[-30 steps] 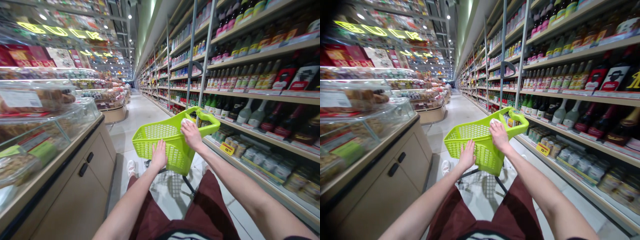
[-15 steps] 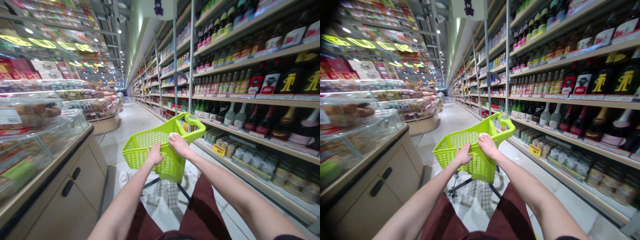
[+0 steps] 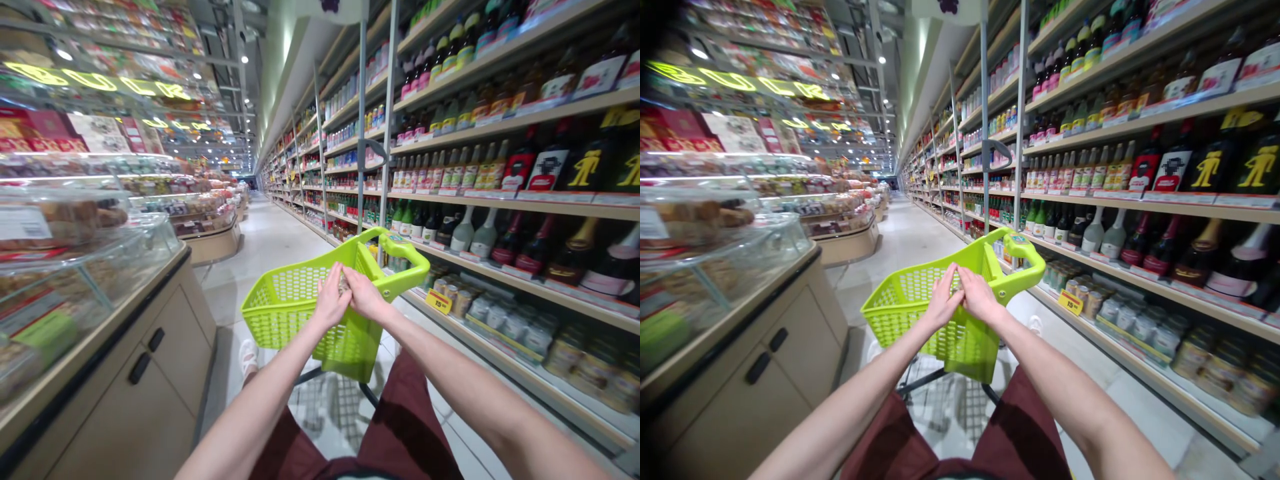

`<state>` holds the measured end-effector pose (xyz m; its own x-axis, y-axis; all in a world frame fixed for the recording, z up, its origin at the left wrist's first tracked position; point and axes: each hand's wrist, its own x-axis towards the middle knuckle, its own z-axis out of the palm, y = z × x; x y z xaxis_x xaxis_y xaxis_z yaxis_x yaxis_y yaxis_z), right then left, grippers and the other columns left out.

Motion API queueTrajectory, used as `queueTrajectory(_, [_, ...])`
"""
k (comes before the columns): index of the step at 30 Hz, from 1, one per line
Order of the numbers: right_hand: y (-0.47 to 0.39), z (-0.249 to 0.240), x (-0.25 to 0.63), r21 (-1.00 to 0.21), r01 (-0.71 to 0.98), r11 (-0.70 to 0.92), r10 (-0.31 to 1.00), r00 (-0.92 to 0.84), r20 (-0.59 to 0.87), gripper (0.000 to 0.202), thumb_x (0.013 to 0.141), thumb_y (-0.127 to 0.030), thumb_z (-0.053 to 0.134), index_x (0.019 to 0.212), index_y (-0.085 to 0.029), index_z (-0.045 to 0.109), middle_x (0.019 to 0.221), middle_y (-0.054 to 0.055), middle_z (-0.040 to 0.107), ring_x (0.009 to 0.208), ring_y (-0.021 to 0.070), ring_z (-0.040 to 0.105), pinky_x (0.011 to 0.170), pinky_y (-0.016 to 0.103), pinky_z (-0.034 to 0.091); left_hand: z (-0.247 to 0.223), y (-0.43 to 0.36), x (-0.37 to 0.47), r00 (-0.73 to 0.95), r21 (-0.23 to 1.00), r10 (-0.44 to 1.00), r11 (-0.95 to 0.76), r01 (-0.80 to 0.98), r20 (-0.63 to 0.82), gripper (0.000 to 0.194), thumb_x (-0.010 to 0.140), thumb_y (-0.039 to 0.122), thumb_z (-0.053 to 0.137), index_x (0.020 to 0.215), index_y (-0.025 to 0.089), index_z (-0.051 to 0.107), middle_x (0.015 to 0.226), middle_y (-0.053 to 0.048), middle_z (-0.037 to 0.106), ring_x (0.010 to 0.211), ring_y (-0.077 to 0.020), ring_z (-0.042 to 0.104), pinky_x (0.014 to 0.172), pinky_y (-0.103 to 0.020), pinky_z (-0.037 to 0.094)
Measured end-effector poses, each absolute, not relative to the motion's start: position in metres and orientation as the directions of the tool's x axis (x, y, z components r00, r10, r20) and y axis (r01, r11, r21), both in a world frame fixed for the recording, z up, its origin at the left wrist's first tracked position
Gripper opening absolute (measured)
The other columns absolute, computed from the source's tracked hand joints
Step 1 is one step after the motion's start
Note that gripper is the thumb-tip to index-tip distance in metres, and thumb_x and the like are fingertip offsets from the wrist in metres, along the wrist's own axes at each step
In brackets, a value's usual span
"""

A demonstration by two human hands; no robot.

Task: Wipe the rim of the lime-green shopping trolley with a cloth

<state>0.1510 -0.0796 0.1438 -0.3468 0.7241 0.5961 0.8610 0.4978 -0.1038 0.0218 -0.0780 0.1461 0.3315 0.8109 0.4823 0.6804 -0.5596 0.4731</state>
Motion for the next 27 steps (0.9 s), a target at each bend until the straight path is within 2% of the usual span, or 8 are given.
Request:
queueTrajectory(3, [-0.086,0.14,0.158,-0.13,0.842,0.524,0.693,-0.333,0.639,0.073,0.07,-0.018,0.049,0.135,-0.009,0.016,0.128,0.018,0.04,0.115,0.0251,0.04,0.093,0.041,0.034,0.156,-0.079,0.033,0.293,0.62,0.891,-0.452,0.641,0.347,0.058,0.078,0.032,0.039,0.132,0.017,0.026,0.139,-0.008,0.031,0.127,-0.0221,0.029,0.105,-0.043,0.02])
queueTrajectory(6, [-0.096,0.137,0.172,-0.127,0.864,0.487,0.718,-0.313,0.621,0.079,0.069,-0.017,0.051,0.137,-0.011,0.011,0.124,0.017,0.044,0.112,0.0249,0.043,0.095,0.043,0.032,0.149,-0.079,0.043,0.374,0.64,0.901,-0.424,0.641,0.222,0.049,0.077,0.034,0.041,0.124,0.022,0.039,0.126,-0.006,0.048,0.116,-0.0236,0.043,0.102,-0.048,0.023])
queueTrajectory(10, [-0.104,0.132,0.18,-0.088,0.88,0.467,0.727,-0.325,0.604,0.078,0.067,-0.014,0.049,0.136,-0.013,0.013,0.128,0.014,0.042,0.117,0.0226,0.04,0.1,0.045,0.025,0.14,-0.079,0.059,0.386,0.529,0.852,-0.522,0.669,0.353,0.048,0.073,0.03,0.048,0.12,0.024,0.041,0.126,-0.006,0.048,0.115,-0.0239,0.043,0.103,-0.053,0.015])
queueTrajectory(13, [-0.106,0.134,0.182,-0.063,0.895,0.442,0.738,-0.324,0.592,0.076,0.065,-0.015,0.05,0.135,-0.012,0.019,0.132,0.015,0.037,0.121,0.0231,0.035,0.1,0.044,0.024,0.142,-0.076,0.065,0.434,0.439,0.838,-0.543,0.715,0.329,0.04,0.074,0.028,0.046,0.113,0.02,0.046,0.111,-0.007,0.058,0.105,-0.0214,0.051,0.105,-0.05,0.013])
queueTrajectory(16, [-0.11,0.139,0.185,-0.051,0.924,0.38,0.766,-0.283,0.577,0.074,0.067,-0.023,0.052,0.133,-0.011,0.023,0.132,0.017,0.036,0.123,0.0266,0.032,0.101,0.049,0.019,0.139,-0.072,0.055,0.459,0.382,0.832,-0.552,0.741,0.311,0.03,0.076,0.029,0.045,0.105,0.022,0.05,0.103,-0.004,0.062,0.099,-0.02,0.054,0.104,-0.048,0.014])
queueTrajectory(19, [-0.115,0.144,0.192,-0.059,0.932,0.357,0.783,-0.265,0.563,0.071,0.071,-0.029,0.051,0.133,-0.01,0.024,0.13,0.018,0.039,0.119,0.0259,0.037,0.099,0.046,0.022,0.126,-0.066,0.029,0.377,0.404,0.865,-0.491,0.772,0.332,0.028,0.077,0.03,0.044,0.104,0.026,0.051,0.106,-0.001,0.061,0.1,-0.02,0.053,0.103,-0.05,0.015])
queueTrajectory(23, [-0.118,0.15,0.188,-0.049,0.938,0.342,0.808,-0.267,0.525,0.062,0.073,-0.027,0.049,0.131,-0.011,0.03,0.123,0.015,0.048,0.111,0.0242,0.045,0.095,0.041,0.027,0.107,-0.061,0.006,0.218,0.428,0.893,-0.388,0.816,0.393,0.033,0.078,0.028,0.042,0.109,0.023,0.049,0.12,-0.005,0.052,0.111,-0.0211,0.046,0.102,-0.047,0.02])
queueTrajectory(27, [-0.111,0.153,0.165,-0.052,0.969,0.241,0.855,-0.187,0.484,0.051,0.076,-0.024,0.047,0.125,-0.013,0.038,0.109,0.013,0.058,0.101,0.0245,0.052,0.097,0.045,0.022,0.106,-0.061,0.02,0.282,0.415,0.863,-0.459,0.786,0.42,0.034,0.077,0.024,0.041,0.111,0.02,0.049,0.114,-0.005,0.055,0.106,-0.0174,0.048,0.094,-0.034,0.034])
